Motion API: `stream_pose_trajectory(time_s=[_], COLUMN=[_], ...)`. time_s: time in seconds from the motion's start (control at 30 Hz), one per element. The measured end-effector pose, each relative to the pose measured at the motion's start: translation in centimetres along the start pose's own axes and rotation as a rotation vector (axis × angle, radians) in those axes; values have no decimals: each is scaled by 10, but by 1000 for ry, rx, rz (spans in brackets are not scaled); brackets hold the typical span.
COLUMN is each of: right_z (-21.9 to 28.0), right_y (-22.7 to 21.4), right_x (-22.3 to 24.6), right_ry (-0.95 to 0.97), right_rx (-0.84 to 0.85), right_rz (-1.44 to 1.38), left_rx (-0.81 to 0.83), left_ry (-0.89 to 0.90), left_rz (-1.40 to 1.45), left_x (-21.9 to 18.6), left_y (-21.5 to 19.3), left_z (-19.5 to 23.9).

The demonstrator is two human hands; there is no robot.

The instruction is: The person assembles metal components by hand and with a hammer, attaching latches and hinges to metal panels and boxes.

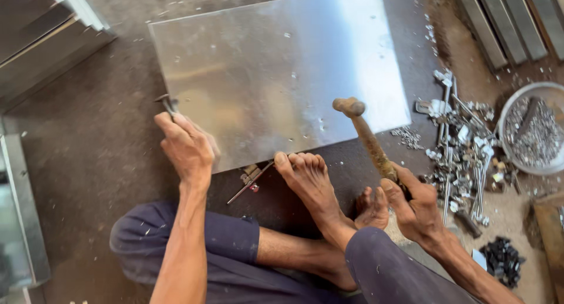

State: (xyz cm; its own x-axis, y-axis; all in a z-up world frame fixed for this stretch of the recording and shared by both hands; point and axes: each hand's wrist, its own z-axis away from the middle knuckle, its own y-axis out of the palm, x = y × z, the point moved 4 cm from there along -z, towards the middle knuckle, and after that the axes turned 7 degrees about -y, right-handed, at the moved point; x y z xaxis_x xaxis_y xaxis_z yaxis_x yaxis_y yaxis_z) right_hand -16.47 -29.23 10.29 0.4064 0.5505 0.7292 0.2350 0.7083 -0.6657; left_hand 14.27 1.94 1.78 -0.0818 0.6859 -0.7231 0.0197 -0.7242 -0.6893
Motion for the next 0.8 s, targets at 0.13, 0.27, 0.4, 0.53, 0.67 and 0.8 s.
stream_pose_trajectory(time_s=[0.13, 0.27, 0.4, 0.53, 0.67, 0.8], right_z=[-29, -41, -67, -63, -67, -62], right_y=[15, 43, 56, 61, 59, 52], right_x=[22, 37, 41, 38, 39, 41], right_ry=[-93, -100, -79, -36, -25, -137], right_rx=[95, 192, 234, 258, 241, 165], right_rz=[36, -4, 57, 64, 78, 40], left_rx=[-8, -13, -459, 61, 395, 425], left_ry=[-45, -71, 395, 5, 70, 440], left_rz=[27, 46, -162, 727, 882, 587], left_x=[-1, -1, -37, -38, -77, -89], left_y=[-5, -25, -48, -21, 40, 75], left_z=[16, 24, 25, 20, 15, 19])
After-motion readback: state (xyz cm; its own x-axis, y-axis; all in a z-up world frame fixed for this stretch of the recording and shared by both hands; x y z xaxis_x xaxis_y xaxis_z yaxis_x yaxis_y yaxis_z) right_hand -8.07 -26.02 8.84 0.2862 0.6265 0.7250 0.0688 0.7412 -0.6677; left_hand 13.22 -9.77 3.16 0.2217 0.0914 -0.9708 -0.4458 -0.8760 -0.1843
